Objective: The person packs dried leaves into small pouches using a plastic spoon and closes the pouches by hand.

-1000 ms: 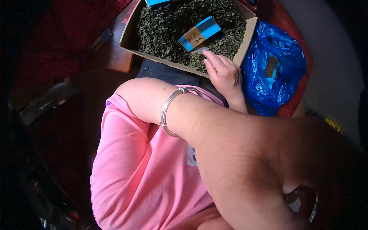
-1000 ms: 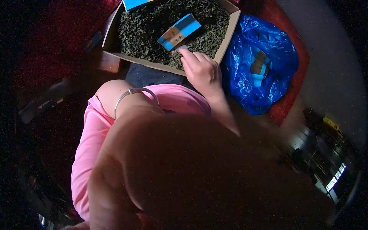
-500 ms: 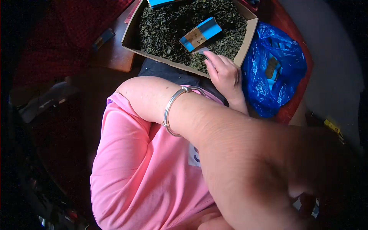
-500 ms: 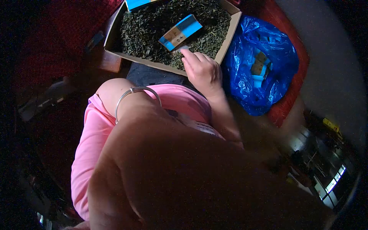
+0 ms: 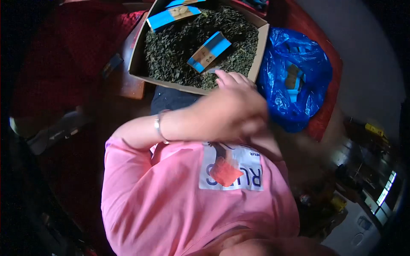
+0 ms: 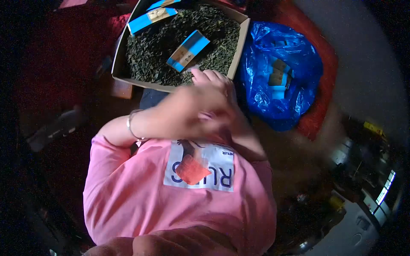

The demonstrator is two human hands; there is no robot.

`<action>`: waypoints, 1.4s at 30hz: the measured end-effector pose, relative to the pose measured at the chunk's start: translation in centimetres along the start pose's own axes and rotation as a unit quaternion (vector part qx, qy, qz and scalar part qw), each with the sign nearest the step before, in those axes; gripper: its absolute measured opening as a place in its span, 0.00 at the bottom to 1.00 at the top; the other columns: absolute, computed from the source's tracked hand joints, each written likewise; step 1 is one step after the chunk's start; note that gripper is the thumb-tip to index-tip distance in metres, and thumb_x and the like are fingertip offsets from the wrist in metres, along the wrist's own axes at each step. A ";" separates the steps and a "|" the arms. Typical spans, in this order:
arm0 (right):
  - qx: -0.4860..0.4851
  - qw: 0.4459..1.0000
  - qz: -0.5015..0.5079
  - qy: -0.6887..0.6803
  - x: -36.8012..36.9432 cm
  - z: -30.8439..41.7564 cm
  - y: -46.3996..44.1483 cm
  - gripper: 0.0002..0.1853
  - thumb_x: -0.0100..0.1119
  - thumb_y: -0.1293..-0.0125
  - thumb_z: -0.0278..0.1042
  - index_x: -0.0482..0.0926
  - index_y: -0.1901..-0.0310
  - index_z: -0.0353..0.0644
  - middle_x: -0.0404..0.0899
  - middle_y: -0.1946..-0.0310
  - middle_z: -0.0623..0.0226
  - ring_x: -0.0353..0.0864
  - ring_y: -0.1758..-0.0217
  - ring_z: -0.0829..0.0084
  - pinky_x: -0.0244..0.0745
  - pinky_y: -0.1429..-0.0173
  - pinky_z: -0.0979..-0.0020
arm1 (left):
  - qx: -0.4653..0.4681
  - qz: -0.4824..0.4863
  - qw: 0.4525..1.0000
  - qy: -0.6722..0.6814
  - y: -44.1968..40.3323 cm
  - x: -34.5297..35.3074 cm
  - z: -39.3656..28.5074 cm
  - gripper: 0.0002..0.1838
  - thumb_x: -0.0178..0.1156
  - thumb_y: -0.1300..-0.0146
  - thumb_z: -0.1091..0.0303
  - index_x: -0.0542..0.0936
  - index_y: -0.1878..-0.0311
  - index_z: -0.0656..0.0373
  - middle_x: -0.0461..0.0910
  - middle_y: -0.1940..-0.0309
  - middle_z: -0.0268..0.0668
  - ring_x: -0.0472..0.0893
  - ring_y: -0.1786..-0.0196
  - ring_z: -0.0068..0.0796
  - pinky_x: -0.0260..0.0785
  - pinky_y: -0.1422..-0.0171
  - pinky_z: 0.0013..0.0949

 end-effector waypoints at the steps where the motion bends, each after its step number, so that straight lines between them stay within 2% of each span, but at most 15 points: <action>1: 0.023 0.999 0.009 0.039 0.3 -0.2 0.5 0.16 0.70 0.35 0.33 0.83 0.45 0.48 0.82 0.64 0.63 0.86 0.61 0.56 0.83 0.60 0.55 | -0.039 -0.036 0.994 -0.100 1.2 -1.7 2.4 0.11 0.71 0.37 0.71 0.83 0.53 0.59 0.84 0.61 0.43 0.85 0.57 0.47 0.79 0.52 0.44; 2: 0.045 0.996 0.019 0.077 0.5 -0.5 0.9 0.16 0.70 0.36 0.33 0.83 0.46 0.48 0.82 0.64 0.64 0.86 0.62 0.56 0.83 0.60 0.55 | -0.077 -0.074 0.974 -0.199 2.4 -3.3 4.7 0.13 0.72 0.37 0.70 0.83 0.51 0.59 0.83 0.61 0.44 0.85 0.55 0.48 0.79 0.51 0.45; 3: -0.032 0.996 -0.073 0.041 -1.3 0.7 0.7 0.14 0.70 0.37 0.32 0.84 0.50 0.46 0.81 0.64 0.65 0.85 0.63 0.56 0.82 0.59 0.57 | -0.111 -0.094 0.943 -0.300 3.0 -4.5 5.9 0.14 0.71 0.38 0.70 0.81 0.51 0.59 0.81 0.60 0.44 0.84 0.54 0.49 0.79 0.50 0.46; 4: 0.005 0.997 -0.025 0.076 -1.6 0.8 0.2 0.10 0.69 0.35 0.26 0.86 0.52 0.42 0.85 0.64 0.62 0.87 0.61 0.58 0.82 0.58 0.59 | -0.142 -0.116 0.899 -0.397 3.4 -5.6 6.9 0.15 0.71 0.40 0.69 0.79 0.51 0.60 0.79 0.59 0.44 0.82 0.53 0.49 0.79 0.50 0.46; 8: 0.004 0.994 -0.074 0.077 -3.5 0.6 -0.2 0.08 0.69 0.34 0.26 0.87 0.54 0.41 0.86 0.65 0.61 0.87 0.63 0.58 0.83 0.58 0.60 | -0.210 -0.115 0.860 -0.451 3.4 -5.7 11.3 0.27 0.77 0.40 0.57 0.75 0.46 0.62 0.76 0.52 0.45 0.82 0.49 0.45 0.81 0.48 0.41; 11: 0.018 0.993 -0.100 0.067 -5.2 0.1 -0.2 0.08 0.70 0.34 0.25 0.87 0.53 0.40 0.87 0.65 0.60 0.87 0.64 0.58 0.82 0.58 0.61 | -0.252 -0.027 0.796 -0.550 2.0 -4.1 14.5 0.34 0.80 0.44 0.51 0.75 0.47 0.66 0.76 0.53 0.43 0.84 0.50 0.41 0.83 0.54 0.35; 16: 0.062 0.982 -0.167 0.054 -8.6 -0.9 1.3 0.08 0.69 0.33 0.21 0.89 0.53 0.38 0.89 0.63 0.58 0.89 0.63 0.60 0.83 0.58 0.65 | -0.285 -0.065 0.819 -0.493 2.0 -4.9 16.1 0.27 0.78 0.44 0.61 0.75 0.50 0.65 0.76 0.54 0.45 0.87 0.56 0.45 0.85 0.56 0.42; 18: 0.112 0.978 -0.176 0.029 -9.6 -1.8 2.1 0.08 0.68 0.31 0.20 0.89 0.53 0.37 0.89 0.62 0.57 0.90 0.62 0.63 0.83 0.58 0.67 | -0.273 -0.079 0.856 -0.432 2.2 -5.4 15.8 0.25 0.75 0.44 0.65 0.74 0.49 0.64 0.76 0.56 0.48 0.86 0.55 0.49 0.84 0.55 0.47; 20: 0.143 0.968 -0.207 -0.010 -10.6 -2.5 2.8 0.08 0.67 0.29 0.21 0.89 0.51 0.35 0.90 0.62 0.57 0.90 0.63 0.70 0.84 0.57 0.70 | -0.270 -0.095 0.870 -0.401 2.7 -5.8 14.6 0.27 0.73 0.44 0.69 0.73 0.44 0.64 0.77 0.55 0.49 0.85 0.54 0.52 0.84 0.54 0.47; 22: 0.148 0.958 -0.240 -0.042 -11.9 -2.4 3.0 0.08 0.66 0.27 0.22 0.89 0.50 0.34 0.90 0.60 0.59 0.89 0.62 0.73 0.84 0.56 0.72 | -0.161 -0.175 0.924 -0.298 2.9 -6.3 12.3 0.29 0.72 0.45 0.74 0.74 0.39 0.63 0.77 0.53 0.48 0.85 0.54 0.53 0.83 0.52 0.46; 23: 0.159 0.953 -0.249 -0.065 -12.0 -2.7 3.4 0.08 0.65 0.25 0.23 0.88 0.48 0.33 0.91 0.59 0.59 0.89 0.62 0.74 0.84 0.56 0.72 | -0.167 -0.169 0.939 -0.250 3.3 -6.1 12.2 0.33 0.70 0.45 0.79 0.72 0.34 0.63 0.77 0.50 0.48 0.85 0.53 0.50 0.83 0.49 0.45; 26: 0.145 0.948 -0.273 -0.071 -12.6 -1.9 3.4 0.09 0.63 0.24 0.24 0.87 0.48 0.32 0.91 0.59 0.59 0.89 0.62 0.74 0.84 0.56 0.73 | -0.171 -0.177 0.950 -0.192 3.6 -5.9 11.5 0.34 0.69 0.45 0.80 0.72 0.32 0.63 0.77 0.49 0.48 0.85 0.52 0.47 0.83 0.48 0.43; 27: 0.138 0.950 -0.269 -0.075 -12.6 -1.4 3.1 0.08 0.64 0.25 0.23 0.87 0.49 0.31 0.91 0.60 0.57 0.89 0.62 0.73 0.84 0.56 0.72 | -0.186 -0.186 0.950 -0.170 4.0 -5.7 12.0 0.36 0.70 0.46 0.80 0.73 0.31 0.60 0.77 0.52 0.44 0.82 0.54 0.40 0.79 0.47 0.39; 30: 0.081 0.966 -0.244 -0.039 -12.4 0.3 2.1 0.08 0.65 0.26 0.22 0.87 0.49 0.31 0.90 0.60 0.56 0.89 0.62 0.70 0.84 0.56 0.72 | -0.192 -0.185 0.950 -0.164 4.5 -5.4 12.3 0.36 0.69 0.46 0.80 0.73 0.31 0.60 0.77 0.51 0.45 0.82 0.54 0.39 0.79 0.47 0.38; 42: 0.065 0.974 -0.210 -0.060 -11.0 2.0 0.9 0.08 0.68 0.28 0.21 0.88 0.50 0.33 0.90 0.60 0.56 0.91 0.57 0.66 0.84 0.51 0.70 | -0.174 -0.169 0.951 -0.191 4.2 -4.9 11.5 0.35 0.67 0.45 0.80 0.72 0.31 0.61 0.76 0.40 0.47 0.87 0.50 0.42 0.81 0.44 0.41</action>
Point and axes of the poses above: each hand's wrist, its own y-axis away from the middle knuckle, its own x-axis out of the palm, z = x × y, the point moved 8 cm from there along -y, towards the middle knuckle
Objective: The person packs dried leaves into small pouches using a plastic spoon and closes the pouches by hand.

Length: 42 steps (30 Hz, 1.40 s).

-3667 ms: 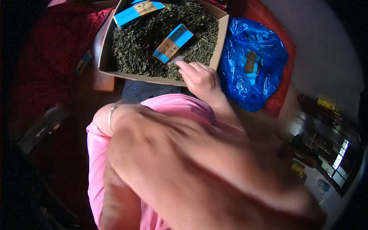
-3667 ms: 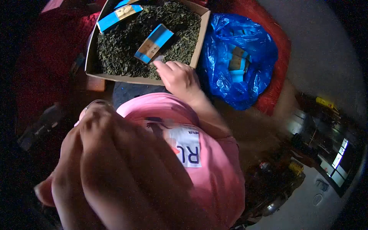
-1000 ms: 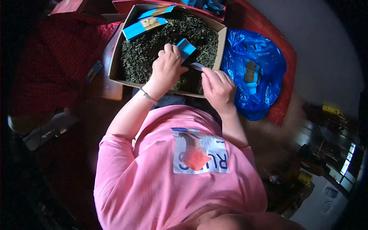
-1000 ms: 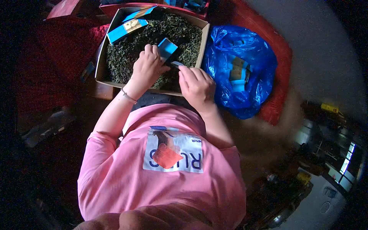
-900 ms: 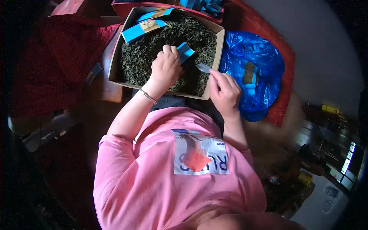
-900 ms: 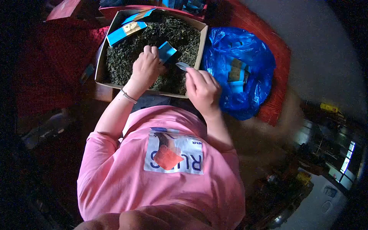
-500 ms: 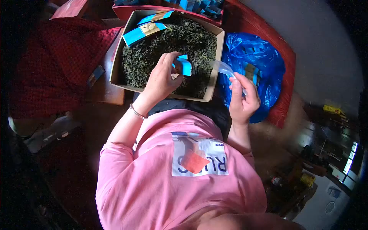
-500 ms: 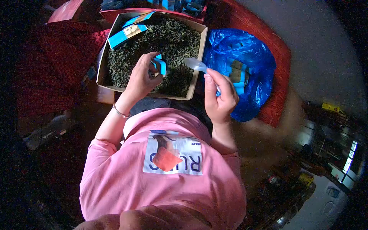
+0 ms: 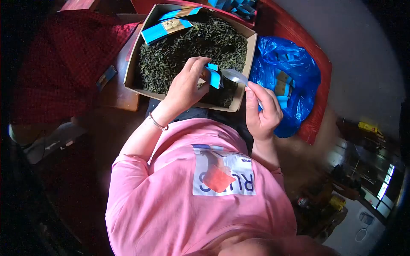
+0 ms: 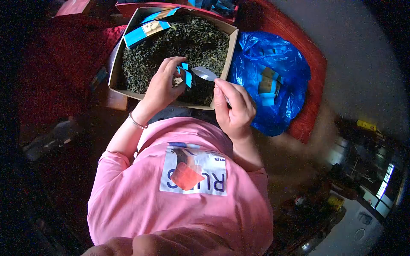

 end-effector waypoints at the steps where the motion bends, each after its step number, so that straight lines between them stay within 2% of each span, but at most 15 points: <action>1: -0.009 1.000 0.005 0.016 0.1 0.1 0.0 0.08 0.68 0.28 0.21 0.88 0.50 0.33 0.90 0.61 0.56 0.91 0.58 0.65 0.84 0.52 0.69 | -0.002 -0.003 1.000 0.014 0.0 0.1 0.2 0.35 0.67 0.46 0.81 0.72 0.31 0.61 0.76 0.40 0.46 0.86 0.50 0.42 0.81 0.44 0.41; 8: -0.044 0.996 0.045 0.063 1.7 0.4 -0.3 0.08 0.69 0.30 0.21 0.88 0.51 0.35 0.89 0.62 0.55 0.90 0.62 0.61 0.83 0.57 0.68 | 0.034 -0.016 0.999 -0.021 0.2 0.1 -0.2 0.37 0.68 0.47 0.80 0.72 0.30 0.61 0.76 0.39 0.47 0.85 0.49 0.43 0.81 0.45 0.42; 10: -0.005 0.997 0.060 0.051 2.8 -1.0 0.3 0.07 0.67 0.28 0.23 0.88 0.51 0.35 0.89 0.62 0.58 0.90 0.62 0.66 0.84 0.57 0.69 | 0.002 0.008 1.000 -0.004 0.1 0.6 0.3 0.38 0.69 0.47 0.80 0.70 0.29 0.62 0.75 0.37 0.48 0.84 0.45 0.48 0.81 0.41 0.43; 13: 0.249 0.949 0.090 -0.172 5.3 -5.9 1.5 0.10 0.61 0.20 0.32 0.87 0.48 0.35 0.89 0.62 0.66 0.86 0.65 0.80 0.80 0.61 0.78 | 0.027 0.000 0.999 -0.020 0.1 0.4 -0.3 0.40 0.71 0.47 0.79 0.70 0.29 0.62 0.74 0.35 0.50 0.81 0.39 0.53 0.79 0.36 0.45; 17: 0.329 0.901 0.078 -0.273 6.4 -7.4 1.2 0.12 0.60 0.20 0.35 0.86 0.48 0.37 0.88 0.66 0.67 0.82 0.70 0.84 0.72 0.66 0.82 | 0.024 -0.010 1.000 0.006 0.2 0.0 -0.5 0.41 0.74 0.47 0.78 0.69 0.28 0.61 0.73 0.34 0.50 0.77 0.34 0.58 0.77 0.32 0.46; 20: 0.344 0.896 0.097 -0.264 6.7 -7.0 0.9 0.12 0.60 0.20 0.35 0.86 0.48 0.36 0.88 0.66 0.68 0.83 0.70 0.84 0.72 0.66 0.82 | 0.059 -0.016 0.997 -0.038 0.3 0.2 -0.6 0.45 0.76 0.48 0.78 0.69 0.25 0.57 0.73 0.31 0.49 0.80 0.36 0.53 0.79 0.34 0.44; 24: 0.333 0.895 0.090 -0.284 6.1 -7.0 0.7 0.12 0.59 0.20 0.35 0.86 0.48 0.35 0.88 0.66 0.68 0.82 0.71 0.85 0.71 0.66 0.83 | 0.055 -0.040 0.997 -0.041 0.2 -0.1 0.0 0.43 0.75 0.47 0.78 0.70 0.26 0.57 0.75 0.33 0.49 0.79 0.34 0.54 0.79 0.34 0.44; 28: 0.268 0.926 -0.033 -0.264 2.8 -8.0 -0.7 0.12 0.59 0.19 0.34 0.86 0.48 0.34 0.88 0.64 0.68 0.82 0.68 0.84 0.73 0.64 0.82 | 0.019 -0.038 0.999 -0.006 0.2 -0.5 0.5 0.40 0.74 0.46 0.78 0.72 0.28 0.57 0.76 0.34 0.48 0.81 0.37 0.52 0.79 0.38 0.44; 30: 0.212 0.963 -0.016 -0.164 3.2 -7.8 -1.2 0.11 0.61 0.21 0.32 0.87 0.48 0.35 0.89 0.63 0.65 0.85 0.65 0.78 0.79 0.60 0.75 | 0.026 -0.052 0.998 -0.008 0.1 -0.8 0.5 0.39 0.75 0.45 0.77 0.72 0.28 0.58 0.77 0.35 0.48 0.82 0.39 0.51 0.79 0.40 0.43; 31: 0.131 0.990 0.006 -0.055 3.4 -6.9 -1.7 0.10 0.62 0.22 0.30 0.87 0.48 0.36 0.89 0.62 0.62 0.86 0.64 0.73 0.81 0.58 0.72 | 0.034 -0.066 0.997 -0.011 0.1 -1.0 0.5 0.39 0.75 0.45 0.77 0.73 0.28 0.58 0.78 0.36 0.48 0.82 0.40 0.50 0.80 0.41 0.42; 32: 0.048 0.997 0.029 0.054 4.0 -5.8 -2.0 0.09 0.64 0.24 0.29 0.87 0.47 0.37 0.90 0.61 0.59 0.88 0.63 0.69 0.82 0.56 0.68 | 0.033 -0.065 0.997 -0.010 -0.1 -1.0 0.6 0.39 0.75 0.45 0.77 0.73 0.28 0.58 0.78 0.36 0.48 0.82 0.40 0.50 0.80 0.41 0.42; 34: 0.004 0.986 0.104 0.134 6.0 -4.4 -1.9 0.07 0.68 0.29 0.28 0.88 0.51 0.42 0.88 0.62 0.56 0.88 0.61 0.54 0.82 0.57 0.61 | 0.069 -0.117 0.990 -0.029 -0.1 -2.0 0.2 0.38 0.77 0.45 0.75 0.74 0.29 0.59 0.79 0.39 0.47 0.83 0.42 0.48 0.81 0.43 0.40; 36: -0.022 0.975 0.146 0.169 7.9 -4.2 -1.3 0.07 0.68 0.32 0.27 0.87 0.53 0.43 0.87 0.63 0.57 0.88 0.60 0.52 0.82 0.57 0.58 | 0.055 -0.126 0.990 -0.018 0.0 -2.2 0.6 0.38 0.78 0.43 0.73 0.74 0.29 0.59 0.81 0.41 0.46 0.84 0.44 0.45 0.81 0.44 0.38; 38: -0.038 0.973 0.163 0.158 9.3 -4.6 -0.6 0.07 0.67 0.32 0.27 0.87 0.53 0.44 0.87 0.63 0.57 0.88 0.60 0.52 0.82 0.56 0.56 | 0.034 -0.130 0.990 0.038 0.0 -2.5 1.0 0.40 0.75 0.46 0.77 0.72 0.28 0.60 0.78 0.39 0.50 0.81 0.39 0.53 0.78 0.36 0.44; 42: 0.014 0.961 0.237 0.140 10.7 -4.8 0.1 0.07 0.64 0.30 0.31 0.87 0.54 0.42 0.88 0.60 0.55 0.88 0.57 0.49 0.83 0.53 0.53 | 0.026 -0.136 0.989 0.045 0.0 -2.8 1.2 0.39 0.74 0.44 0.76 0.72 0.27 0.59 0.78 0.40 0.48 0.82 0.43 0.49 0.79 0.43 0.41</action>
Point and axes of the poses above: each hand's wrist, its own y-axis away from the middle knuckle, its own x-axis out of the palm, z = x × y, the point moved 8 cm from there along -y, towards the middle knuckle
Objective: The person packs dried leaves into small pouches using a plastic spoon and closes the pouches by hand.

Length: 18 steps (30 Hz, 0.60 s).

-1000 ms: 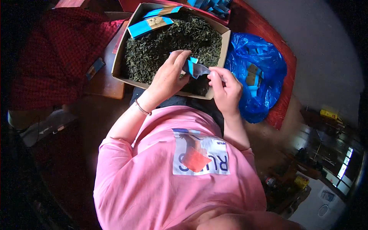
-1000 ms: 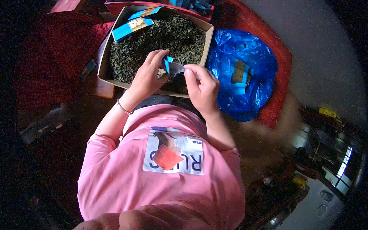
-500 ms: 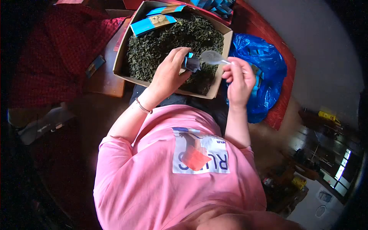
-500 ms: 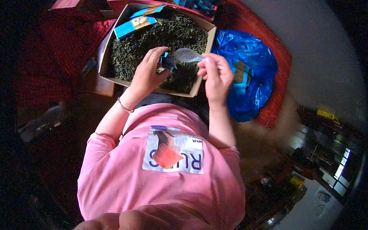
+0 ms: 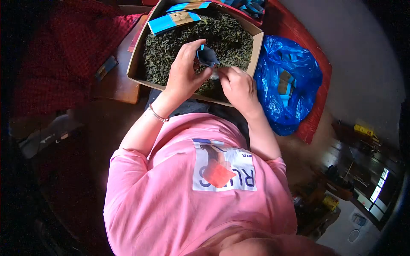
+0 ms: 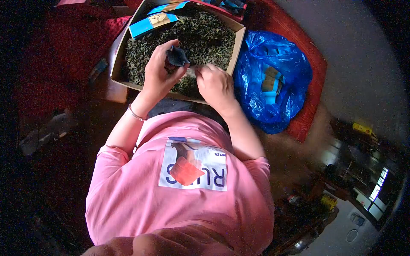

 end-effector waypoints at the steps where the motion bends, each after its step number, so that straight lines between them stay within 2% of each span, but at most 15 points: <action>1: 0.012 0.999 0.014 -0.030 0.6 -0.4 0.2 0.07 0.63 0.31 0.31 0.87 0.56 0.42 0.88 0.61 0.53 0.88 0.58 0.48 0.83 0.52 0.51 | -0.001 0.000 1.000 0.000 0.0 0.0 0.0 0.39 0.74 0.44 0.76 0.72 0.27 0.59 0.78 0.40 0.48 0.82 0.43 0.49 0.79 0.43 0.41; 3: 0.024 0.998 0.029 -0.060 1.2 -0.9 0.4 0.07 0.62 0.32 0.32 0.87 0.59 0.41 0.87 0.63 0.51 0.88 0.58 0.47 0.84 0.52 0.50 | 0.002 -0.009 1.000 -0.003 -0.1 -0.1 0.0 0.37 0.77 0.42 0.74 0.74 0.28 0.57 0.80 0.40 0.41 0.83 0.50 0.31 0.80 0.54 0.30; 5: 0.057 0.989 0.115 -0.079 2.5 -1.7 1.0 0.10 0.60 0.31 0.31 0.89 0.55 0.39 0.89 0.57 0.52 0.88 0.54 0.45 0.83 0.50 0.52 | 0.007 -0.008 1.000 -0.003 -0.1 0.0 0.2 0.37 0.77 0.42 0.74 0.74 0.28 0.57 0.80 0.39 0.40 0.83 0.50 0.30 0.80 0.54 0.30; 6: 0.058 0.988 0.116 -0.079 2.5 -1.6 1.0 0.10 0.60 0.31 0.31 0.89 0.55 0.39 0.89 0.57 0.52 0.88 0.54 0.45 0.83 0.50 0.52 | 0.013 -0.007 1.000 -0.003 0.0 0.1 0.2 0.38 0.77 0.41 0.74 0.74 0.28 0.57 0.80 0.39 0.40 0.82 0.50 0.30 0.80 0.54 0.30; 8: 0.074 0.981 0.156 -0.092 3.2 -1.4 1.0 0.11 0.60 0.31 0.30 0.89 0.55 0.38 0.90 0.60 0.52 0.91 0.61 0.52 0.84 0.55 0.56 | 0.018 -0.005 1.000 -0.008 0.0 0.3 0.2 0.38 0.77 0.41 0.74 0.74 0.27 0.57 0.80 0.39 0.40 0.82 0.50 0.30 0.80 0.54 0.30; 9: 0.074 0.981 0.155 -0.092 3.4 -1.5 0.9 0.11 0.60 0.31 0.30 0.89 0.55 0.38 0.90 0.60 0.52 0.91 0.61 0.52 0.84 0.55 0.56 | 0.025 -0.005 1.000 -0.013 0.0 0.4 0.2 0.38 0.77 0.41 0.74 0.74 0.27 0.57 0.80 0.40 0.39 0.82 0.50 0.29 0.79 0.54 0.29; 11: 0.147 0.949 0.181 -0.211 4.7 -2.5 1.1 0.11 0.60 0.29 0.31 0.88 0.53 0.36 0.90 0.63 0.57 0.90 0.67 0.65 0.83 0.61 0.64 | 0.033 -0.003 0.999 -0.025 0.0 0.4 0.1 0.38 0.77 0.42 0.74 0.73 0.27 0.57 0.80 0.40 0.39 0.82 0.50 0.29 0.79 0.54 0.29; 12: 0.145 0.949 0.181 -0.211 4.3 -2.3 0.9 0.11 0.60 0.29 0.31 0.88 0.53 0.36 0.90 0.63 0.57 0.90 0.67 0.65 0.83 0.61 0.64 | 0.042 -0.002 0.998 -0.037 -0.1 0.4 -0.1 0.39 0.77 0.42 0.74 0.73 0.27 0.57 0.80 0.40 0.39 0.82 0.49 0.29 0.79 0.54 0.29; 14: 0.241 0.879 0.183 -0.369 3.9 -2.6 1.2 0.12 0.61 0.27 0.32 0.88 0.50 0.35 0.89 0.65 0.64 0.87 0.68 0.77 0.80 0.65 0.73 | 0.034 0.000 0.999 -0.029 -0.1 0.4 0.0 0.39 0.77 0.42 0.74 0.73 0.27 0.58 0.80 0.41 0.40 0.82 0.49 0.30 0.79 0.53 0.30; 16: 0.271 0.858 0.170 -0.403 2.8 -3.5 1.5 0.12 0.62 0.24 0.35 0.86 0.48 0.35 0.88 0.66 0.66 0.86 0.69 0.80 0.77 0.67 0.80 | 0.025 0.002 0.999 -0.020 -0.1 0.5 0.2 0.40 0.78 0.42 0.74 0.73 0.26 0.58 0.80 0.41 0.41 0.82 0.49 0.32 0.79 0.52 0.30; 18: 0.287 0.845 0.134 -0.430 0.6 -4.1 1.7 0.13 0.62 0.23 0.36 0.86 0.49 0.35 0.88 0.66 0.65 0.86 0.70 0.80 0.77 0.68 0.81 | 0.013 0.014 1.000 -0.012 -0.1 0.7 0.4 0.41 0.78 0.43 0.74 0.72 0.26 0.58 0.80 0.41 0.44 0.83 0.46 0.39 0.80 0.47 0.35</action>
Point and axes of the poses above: each hand's wrist, its own y-axis away from the middle knuckle, its own x-axis out of the palm, z = x × y, the point moved 8 cm from there along -y, towards the middle knuckle
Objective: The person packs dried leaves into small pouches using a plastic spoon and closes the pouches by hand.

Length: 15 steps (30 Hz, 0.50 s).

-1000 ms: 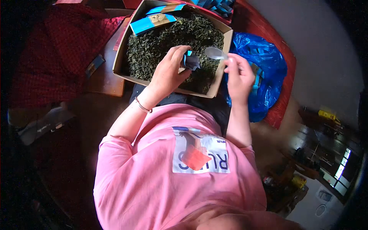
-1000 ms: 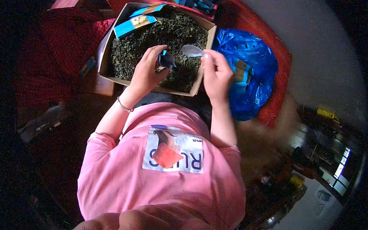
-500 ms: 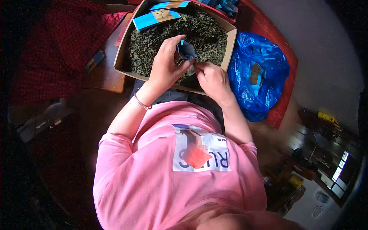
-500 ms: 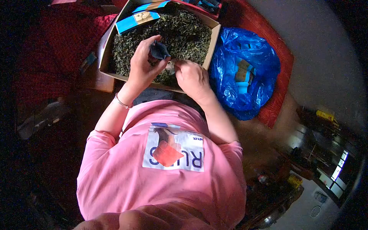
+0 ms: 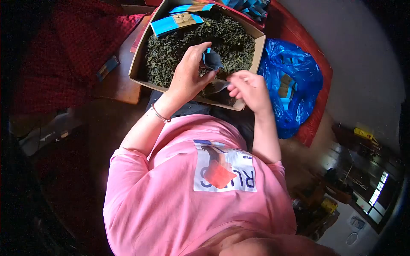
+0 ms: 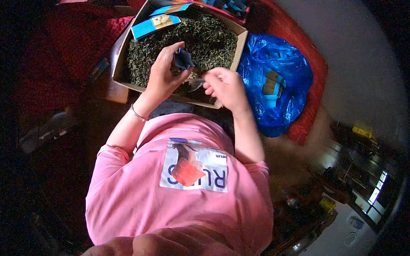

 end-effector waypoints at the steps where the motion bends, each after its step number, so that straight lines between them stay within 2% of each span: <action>1: -0.008 1.000 -0.010 -0.024 -0.9 0.3 0.1 0.12 0.63 0.23 0.35 0.87 0.50 0.35 0.89 0.67 0.65 0.86 0.71 0.80 0.76 0.68 0.81 | 0.000 0.000 1.000 0.000 -0.1 0.0 0.0 0.41 0.78 0.43 0.74 0.72 0.26 0.58 0.80 0.41 0.44 0.83 0.46 0.39 0.80 0.47 0.35; 3: -0.045 0.998 -0.046 -0.025 -3.2 1.7 1.3 0.12 0.64 0.24 0.35 0.88 0.51 0.34 0.89 0.67 0.64 0.85 0.72 0.80 0.75 0.69 0.82 | 0.048 -0.007 0.998 -0.028 -0.3 0.1 -0.9 0.41 0.77 0.43 0.74 0.71 0.25 0.59 0.79 0.41 0.47 0.82 0.43 0.46 0.79 0.41 0.39; 6: -0.072 0.992 -0.088 -0.059 -5.2 3.0 2.7 0.12 0.63 0.23 0.34 0.88 0.51 0.34 0.89 0.66 0.63 0.85 0.72 0.81 0.75 0.68 0.81 | 0.045 0.004 0.999 -0.025 -0.2 0.7 -0.7 0.41 0.77 0.43 0.74 0.71 0.25 0.59 0.79 0.41 0.48 0.82 0.41 0.50 0.78 0.39 0.42; 8: -0.160 0.972 -0.147 -0.091 -6.0 4.9 3.9 0.12 0.62 0.22 0.33 0.87 0.49 0.33 0.89 0.65 0.62 0.85 0.71 0.80 0.75 0.65 0.81 | 0.040 0.014 0.999 -0.025 -0.2 0.9 -0.7 0.41 0.77 0.43 0.74 0.71 0.25 0.59 0.79 0.40 0.48 0.82 0.41 0.50 0.78 0.39 0.42; 10: -0.183 0.965 -0.167 -0.085 -5.2 5.5 4.5 0.12 0.61 0.21 0.33 0.87 0.48 0.33 0.90 0.64 0.62 0.85 0.68 0.80 0.76 0.63 0.81 | 0.035 0.024 0.999 -0.026 -0.2 1.1 -0.6 0.42 0.77 0.43 0.75 0.70 0.25 0.59 0.79 0.40 0.48 0.82 0.41 0.50 0.78 0.39 0.42; 13: -0.291 0.932 -0.210 0.045 -3.1 8.0 5.9 0.11 0.60 0.20 0.32 0.87 0.47 0.34 0.90 0.61 0.64 0.87 0.63 0.80 0.78 0.60 0.80 | 0.038 0.021 0.998 -0.034 -0.1 1.0 -0.8 0.42 0.76 0.43 0.75 0.70 0.24 0.58 0.79 0.39 0.48 0.81 0.41 0.50 0.78 0.39 0.42; 15: -0.397 0.869 -0.208 0.211 -1.6 9.3 6.2 0.08 0.66 0.25 0.25 0.88 0.49 0.35 0.90 0.60 0.60 0.89 0.62 0.70 0.82 0.56 0.71 | 0.021 0.032 0.999 -0.031 -0.2 1.0 -0.8 0.43 0.76 0.43 0.76 0.69 0.24 0.58 0.78 0.38 0.48 0.81 0.40 0.51 0.78 0.40 0.42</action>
Point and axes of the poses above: each hand's wrist, its own y-axis away from the middle knuckle, its own x-axis out of the palm, z = x × y, the point moved 8 cm from there along -y, towards the middle knuckle
